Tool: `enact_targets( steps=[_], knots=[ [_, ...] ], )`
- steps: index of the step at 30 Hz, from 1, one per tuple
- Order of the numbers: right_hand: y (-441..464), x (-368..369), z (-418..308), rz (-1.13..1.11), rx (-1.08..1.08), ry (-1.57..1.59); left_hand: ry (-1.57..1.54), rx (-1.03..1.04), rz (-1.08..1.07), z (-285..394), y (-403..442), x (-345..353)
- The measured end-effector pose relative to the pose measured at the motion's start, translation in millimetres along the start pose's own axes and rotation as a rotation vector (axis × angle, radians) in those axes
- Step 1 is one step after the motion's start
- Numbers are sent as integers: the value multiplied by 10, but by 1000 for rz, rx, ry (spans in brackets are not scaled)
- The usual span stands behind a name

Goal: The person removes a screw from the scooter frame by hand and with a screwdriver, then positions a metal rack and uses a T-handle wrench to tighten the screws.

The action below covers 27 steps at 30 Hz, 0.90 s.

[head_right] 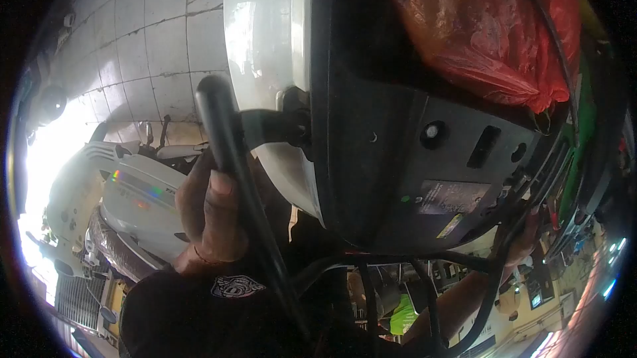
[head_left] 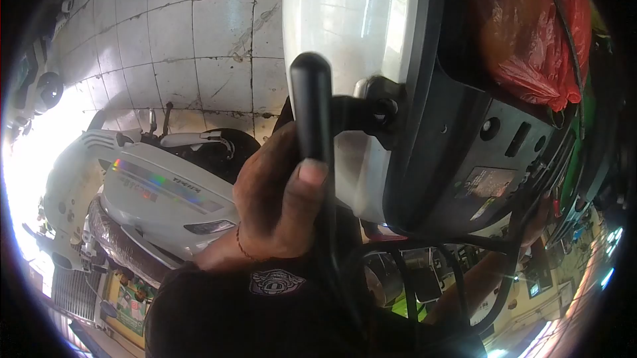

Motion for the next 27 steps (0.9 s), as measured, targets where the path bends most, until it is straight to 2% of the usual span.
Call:
enact_targets(
  steps=[4,6,7,9,10,12,16,18,19,21,25,27],
  knots=[
    [-69,72,-43,37,74,206,57,98,13,120,86,69],
    [-106,179,-467,-7,-239,-261,73,129,16,144,67,92],
    [-88,146,-445,-13,-237,-262,71,108,62,121,49,69],
    [-19,116,-28,-23,177,316,75,89,111,90,40,63],
    [-14,136,-30,-23,179,320,71,129,149,105,49,56],
    [-48,188,-4,32,286,553,70,158,187,103,47,26],
    [39,227,-322,38,156,313,94,161,209,121,35,-6],
    [-166,410,-1314,186,-866,-567,81,145,224,113,43,-20],
    [-184,364,-1232,183,-870,-566,55,162,220,125,52,-11],
    [53,20,7,138,265,270,30,177,219,138,69,-19],
    [60,12,60,50,213,241,96,303,103,289,133,4],
    [-26,57,-424,77,-392,-381,151,330,72,330,134,25]
  ],
)
Point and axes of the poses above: each hand's wrist, its own y-axis towards the middle knuckle, its own x-axis out of the palm, z = x × y, the point moved 9 cm from there along y, towards the middle knuckle, and after that the axes turned 3 degrees about -y, right-handed, at the moved point
